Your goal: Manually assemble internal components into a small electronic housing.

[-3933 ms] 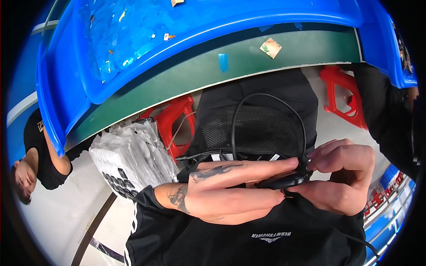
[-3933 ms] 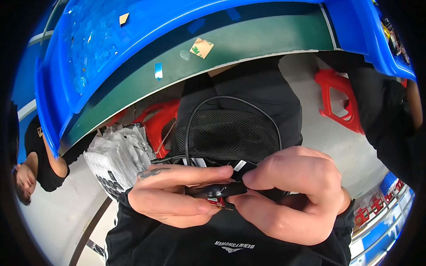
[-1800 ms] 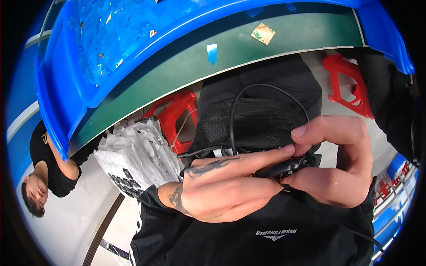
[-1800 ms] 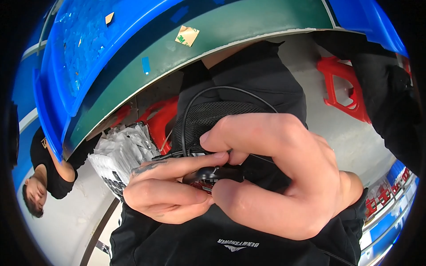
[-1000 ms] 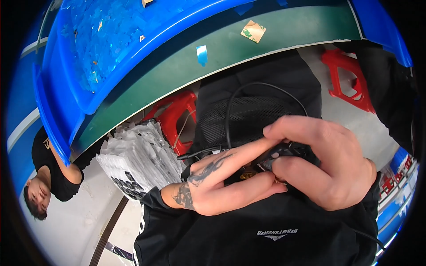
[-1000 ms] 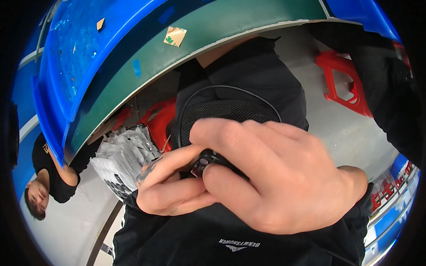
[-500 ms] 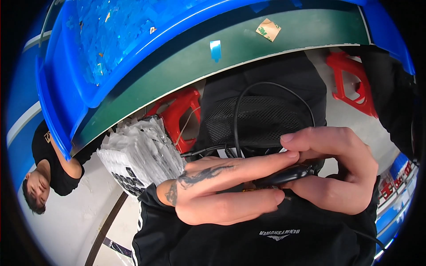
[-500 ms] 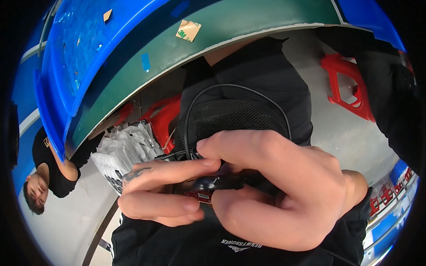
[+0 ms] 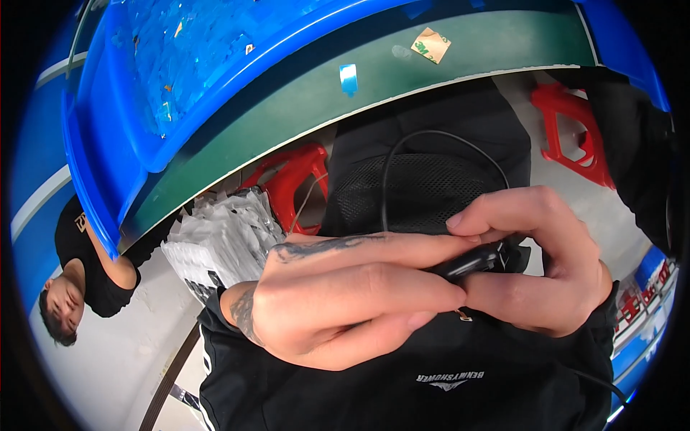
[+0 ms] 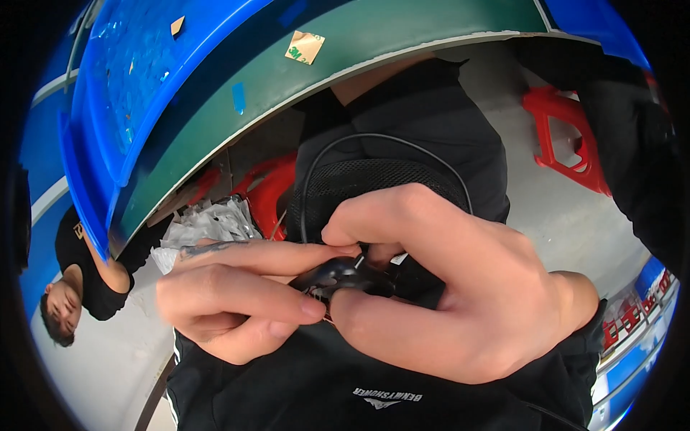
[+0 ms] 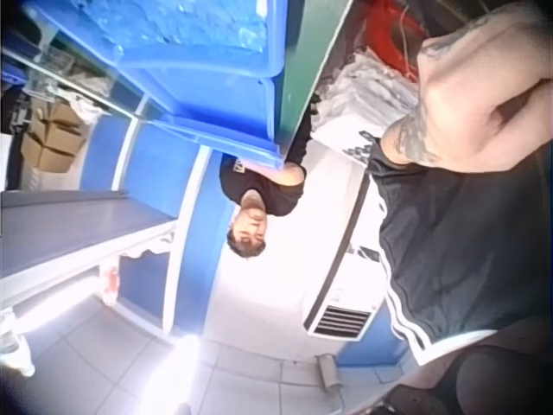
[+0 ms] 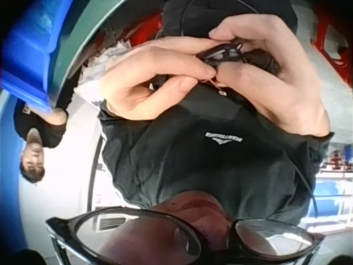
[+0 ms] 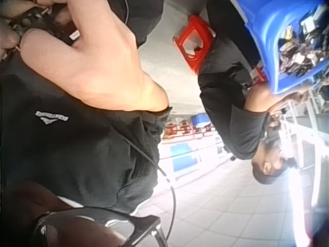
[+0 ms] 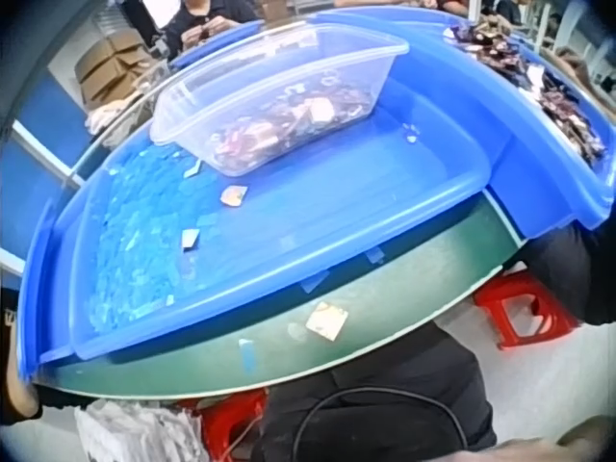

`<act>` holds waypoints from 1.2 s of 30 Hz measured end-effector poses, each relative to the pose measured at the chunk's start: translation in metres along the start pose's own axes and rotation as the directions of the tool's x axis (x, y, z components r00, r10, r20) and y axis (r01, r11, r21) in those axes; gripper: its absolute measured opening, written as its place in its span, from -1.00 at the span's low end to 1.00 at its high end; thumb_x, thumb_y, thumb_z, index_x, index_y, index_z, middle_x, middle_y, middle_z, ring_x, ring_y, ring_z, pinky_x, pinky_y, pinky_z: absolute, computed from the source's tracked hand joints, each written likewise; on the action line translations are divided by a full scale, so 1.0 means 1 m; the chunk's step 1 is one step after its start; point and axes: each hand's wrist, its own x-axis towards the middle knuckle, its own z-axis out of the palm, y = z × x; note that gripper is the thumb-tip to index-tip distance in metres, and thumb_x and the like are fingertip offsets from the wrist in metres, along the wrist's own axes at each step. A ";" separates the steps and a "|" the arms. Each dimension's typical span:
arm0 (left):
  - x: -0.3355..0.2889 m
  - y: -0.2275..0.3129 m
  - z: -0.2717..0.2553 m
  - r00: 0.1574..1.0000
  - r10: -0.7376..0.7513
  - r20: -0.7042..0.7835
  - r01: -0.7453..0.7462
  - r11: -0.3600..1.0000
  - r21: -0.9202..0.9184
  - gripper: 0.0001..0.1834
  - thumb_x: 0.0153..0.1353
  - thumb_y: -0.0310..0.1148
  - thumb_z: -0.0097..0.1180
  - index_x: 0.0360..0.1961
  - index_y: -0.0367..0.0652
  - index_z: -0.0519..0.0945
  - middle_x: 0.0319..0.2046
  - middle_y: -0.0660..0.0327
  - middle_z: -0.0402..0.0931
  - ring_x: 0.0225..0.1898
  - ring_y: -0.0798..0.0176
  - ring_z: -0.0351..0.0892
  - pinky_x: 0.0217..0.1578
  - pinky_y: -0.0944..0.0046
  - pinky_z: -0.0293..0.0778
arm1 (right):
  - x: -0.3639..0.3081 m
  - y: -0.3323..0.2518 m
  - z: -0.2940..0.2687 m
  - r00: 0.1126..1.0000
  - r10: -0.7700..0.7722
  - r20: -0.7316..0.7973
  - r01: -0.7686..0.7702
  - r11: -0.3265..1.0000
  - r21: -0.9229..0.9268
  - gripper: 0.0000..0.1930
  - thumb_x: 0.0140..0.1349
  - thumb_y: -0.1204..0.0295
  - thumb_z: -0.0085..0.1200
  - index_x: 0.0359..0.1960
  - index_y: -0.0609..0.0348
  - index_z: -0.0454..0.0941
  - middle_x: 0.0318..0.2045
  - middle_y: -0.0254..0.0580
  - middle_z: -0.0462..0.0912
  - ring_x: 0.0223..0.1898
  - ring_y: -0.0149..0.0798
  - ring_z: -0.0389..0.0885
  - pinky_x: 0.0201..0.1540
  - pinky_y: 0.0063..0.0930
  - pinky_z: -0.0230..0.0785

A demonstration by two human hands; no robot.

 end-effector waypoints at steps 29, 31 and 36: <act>-0.010 -0.001 -0.007 0.999 0.005 0.042 -0.008 0.998 0.066 -0.71 -0.12 -0.68 0.35 -0.33 -0.36 0.56 -0.33 -0.39 0.56 -0.35 -0.10 0.70 -0.36 0.24 0.65 | 0.000 -0.002 0.013 0.988 -0.010 -0.155 0.013 1.000 0.019 -0.72 -0.37 0.51 0.37 -0.62 0.12 0.45 -0.22 0.19 0.51 -0.34 -0.12 0.59 -0.39 -0.42 0.50; -0.011 -0.001 -0.008 0.999 0.007 0.041 -0.009 0.999 0.053 -0.72 -0.12 -0.68 0.35 -0.33 -0.36 0.56 -0.33 -0.40 0.56 -0.35 -0.11 0.70 -0.35 0.24 0.65 | 0.000 -0.004 0.012 0.990 0.023 -0.137 -0.022 1.000 0.006 -0.75 -0.34 0.52 0.35 -0.58 0.13 0.50 -0.21 0.21 0.51 -0.33 -0.13 0.59 -0.40 -0.41 0.50; -0.006 0.003 -0.010 0.994 -0.049 0.098 0.041 0.996 0.082 -0.80 -0.08 -0.67 0.31 -0.38 -0.40 0.59 -0.32 -0.39 0.56 -0.31 -0.11 0.70 -0.32 0.23 0.65 | 0.000 0.002 0.014 0.996 -0.022 -0.083 0.021 1.000 -0.010 -0.80 -0.28 0.52 0.32 -0.54 0.15 0.58 -0.16 0.26 0.50 -0.29 -0.09 0.60 -0.34 -0.38 0.53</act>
